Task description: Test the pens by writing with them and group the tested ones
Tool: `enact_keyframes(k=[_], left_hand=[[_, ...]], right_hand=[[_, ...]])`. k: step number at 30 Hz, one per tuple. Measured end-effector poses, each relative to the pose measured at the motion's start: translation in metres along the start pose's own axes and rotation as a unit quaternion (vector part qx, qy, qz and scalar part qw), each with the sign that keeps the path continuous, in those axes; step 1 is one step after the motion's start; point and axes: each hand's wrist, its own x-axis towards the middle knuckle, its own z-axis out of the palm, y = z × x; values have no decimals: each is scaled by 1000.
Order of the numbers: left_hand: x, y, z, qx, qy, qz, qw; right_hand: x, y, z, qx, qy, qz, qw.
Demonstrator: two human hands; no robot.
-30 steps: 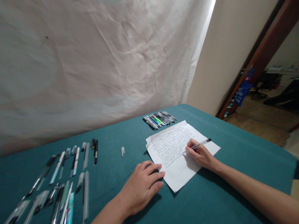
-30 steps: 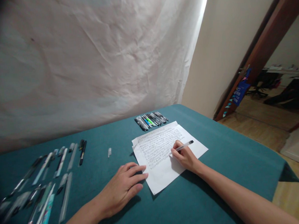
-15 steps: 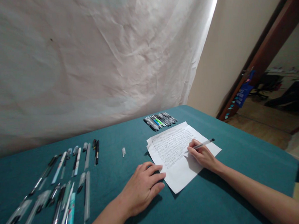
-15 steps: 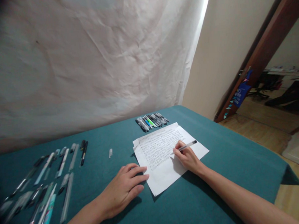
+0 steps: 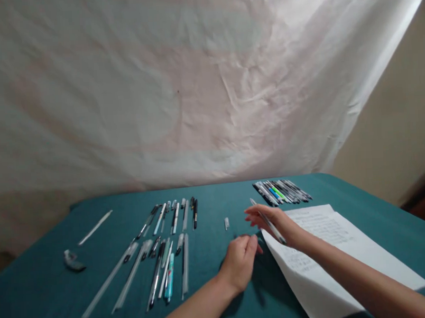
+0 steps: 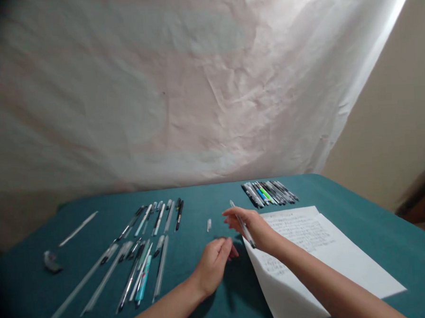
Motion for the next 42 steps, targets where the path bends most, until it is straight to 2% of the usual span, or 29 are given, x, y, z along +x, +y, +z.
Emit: enact_keyframes(k=[4, 7, 9, 12, 15, 19, 21, 26, 30, 35, 38, 42], left_hand=[[-2, -3, -1, -4, -16, 9, 1000], [-4, -1, -3, 10, -29, 27, 999], [-4, 0, -4, 17, -38, 34, 999], [-4, 0, -4, 19, -44, 41, 998], [-2, -2, -2, -8, -41, 35, 999], [2, -9, 2, -125, -14, -16, 992], [4, -12, 3, -185, -2, -35, 982], [9, -13, 2, -283, 41, -66, 956], [11, -11, -1, -345, 51, -70, 935], [14, -12, -2, -373, 70, -75, 922], [16, -16, -3, -419, 106, -93, 897], [18, -23, -5, -520, 156, -119, 831]], right_hand=[[50, 6, 34, -74, -64, -19, 995], [63, 13, 49, -111, -81, -8, 991], [64, 15, 51, -125, -85, -4, 988], [58, 11, 42, -132, -73, -6, 989], [47, -1, 25, -103, -27, -13, 994], [18, -15, 3, -42, 13, -21, 999], [2, -18, -3, -46, 23, -16, 999], [-25, -13, 1, -121, 48, -33, 991], [-29, -10, 8, -141, 44, -67, 987], [-30, -9, 13, -149, 34, -97, 983], [-34, -10, 12, -163, 53, -111, 979], [-41, -16, 12, -195, 35, -136, 971]])
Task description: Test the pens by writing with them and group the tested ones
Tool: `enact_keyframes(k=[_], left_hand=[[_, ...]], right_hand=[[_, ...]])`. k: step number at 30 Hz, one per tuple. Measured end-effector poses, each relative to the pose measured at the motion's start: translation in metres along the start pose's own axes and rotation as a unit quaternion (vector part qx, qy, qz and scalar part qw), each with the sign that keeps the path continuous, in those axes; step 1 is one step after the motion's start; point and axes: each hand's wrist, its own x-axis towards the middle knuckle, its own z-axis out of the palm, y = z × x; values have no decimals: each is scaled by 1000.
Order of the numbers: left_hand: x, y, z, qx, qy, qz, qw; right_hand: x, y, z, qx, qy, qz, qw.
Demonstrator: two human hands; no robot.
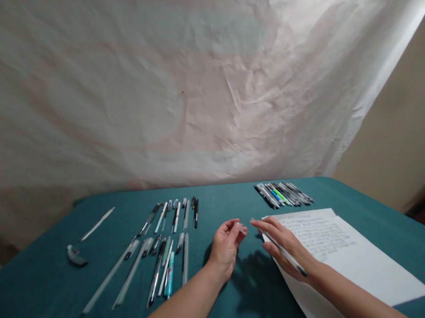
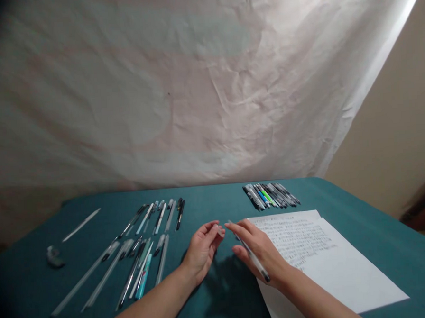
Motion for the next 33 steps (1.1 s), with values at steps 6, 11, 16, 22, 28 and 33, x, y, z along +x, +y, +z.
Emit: enact_keyframes(k=[6, 11, 16, 22, 28, 33], left_hand=[[2, 0, -3, -63, 4, -13, 998], [2, 0, -2, -60, 6, -22, 998], [1, 2, 0, -50, 0, -24, 998], [0, 3, 1, -46, -2, -26, 999], [-3, 4, 3, -26, -25, -33, 999], [-3, 5, 4, -29, -27, -44, 998]], right_hand=[[-5, -9, 7, -8, 37, -7, 999], [-5, -7, 14, 2, 41, -1, 999], [-6, -1, 19, 10, 48, -11, 999], [-5, -2, 14, 26, 34, -15, 999], [-3, -5, 6, 26, 22, -12, 999], [-5, 3, 16, 11, 46, -39, 998]])
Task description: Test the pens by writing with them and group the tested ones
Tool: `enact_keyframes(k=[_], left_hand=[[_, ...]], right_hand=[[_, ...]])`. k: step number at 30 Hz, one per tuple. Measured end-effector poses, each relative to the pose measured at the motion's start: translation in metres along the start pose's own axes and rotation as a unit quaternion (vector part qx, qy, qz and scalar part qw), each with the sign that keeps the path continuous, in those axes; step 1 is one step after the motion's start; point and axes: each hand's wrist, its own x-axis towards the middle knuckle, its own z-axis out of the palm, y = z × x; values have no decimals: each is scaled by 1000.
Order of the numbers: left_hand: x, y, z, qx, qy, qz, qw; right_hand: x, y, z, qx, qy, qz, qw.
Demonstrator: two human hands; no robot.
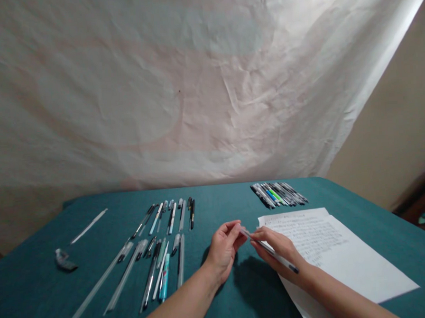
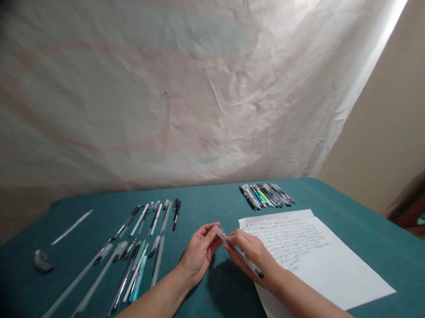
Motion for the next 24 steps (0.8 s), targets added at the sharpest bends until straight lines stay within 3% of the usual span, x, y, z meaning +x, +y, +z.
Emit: enact_keyframes(k=[10, 24], left_hand=[[-1, 2, 4, 14, 6, 3, 1000], [-4, -1, 8, 9, 16, -12, 1000]], right_hand=[[4, 0, 5, -39, -1, -60, 997], [7, 5, 10, -61, -24, -34, 997]])
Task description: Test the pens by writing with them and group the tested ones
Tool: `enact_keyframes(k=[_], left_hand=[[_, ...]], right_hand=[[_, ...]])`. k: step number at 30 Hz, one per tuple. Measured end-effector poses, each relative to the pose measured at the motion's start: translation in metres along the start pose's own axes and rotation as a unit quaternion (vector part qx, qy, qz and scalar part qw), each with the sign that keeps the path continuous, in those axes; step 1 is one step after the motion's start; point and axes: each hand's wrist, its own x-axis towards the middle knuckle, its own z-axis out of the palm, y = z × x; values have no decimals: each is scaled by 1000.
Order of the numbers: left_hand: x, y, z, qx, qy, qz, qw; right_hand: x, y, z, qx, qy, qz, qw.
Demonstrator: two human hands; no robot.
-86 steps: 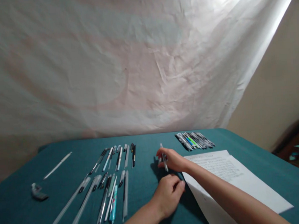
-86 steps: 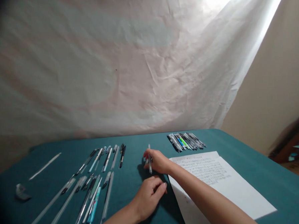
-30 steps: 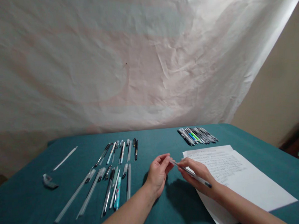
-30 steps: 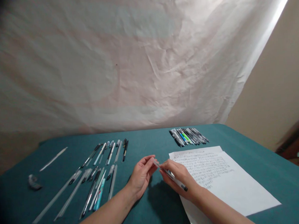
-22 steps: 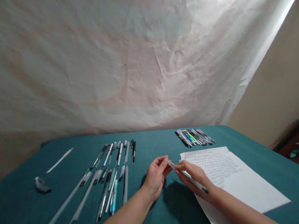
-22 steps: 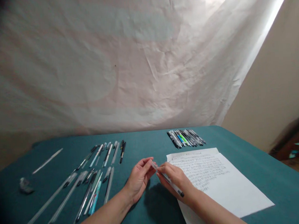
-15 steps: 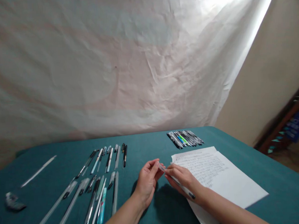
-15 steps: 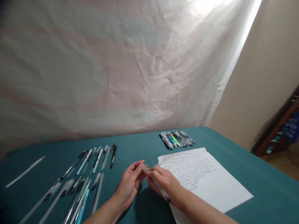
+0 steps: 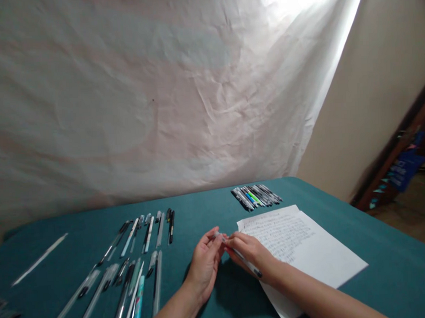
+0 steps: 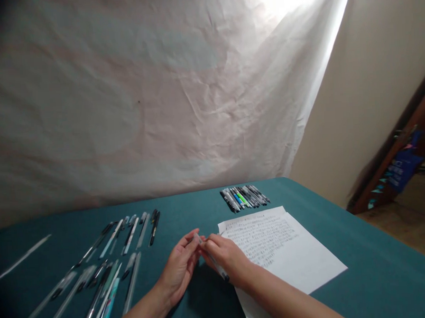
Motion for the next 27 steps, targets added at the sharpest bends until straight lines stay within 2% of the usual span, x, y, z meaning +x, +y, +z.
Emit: enact_keyframes(k=[4, 9, 13, 16, 19, 20, 23, 27], left_hand=[[5, 1, -2, -1, 25, 34, 999], [15, 0, -8, 0, 127, 115, 985], [19, -6, -13, 47, 126, 144, 980], [18, -9, -14, 72, 131, 150, 977], [15, -8, -13, 88, 141, 143, 976], [14, -8, -13, 94, 140, 138, 976], [12, -5, -12, 106, 133, 122, 978], [9, -2, -10, 114, 133, 113, 978]], right_hand=[[7, -7, -8, -13, -40, 30, 999], [10, -12, -30, -41, -98, 113, 988], [8, -6, -37, -125, -132, 201, 963], [6, 9, -39, -172, -134, 253, 943], [6, 44, -48, -190, -86, 333, 920], [5, 60, -53, -198, -62, 375, 903], [2, 115, -74, -230, -24, 430, 873], [-14, 181, -102, -266, 11, 525, 808]])
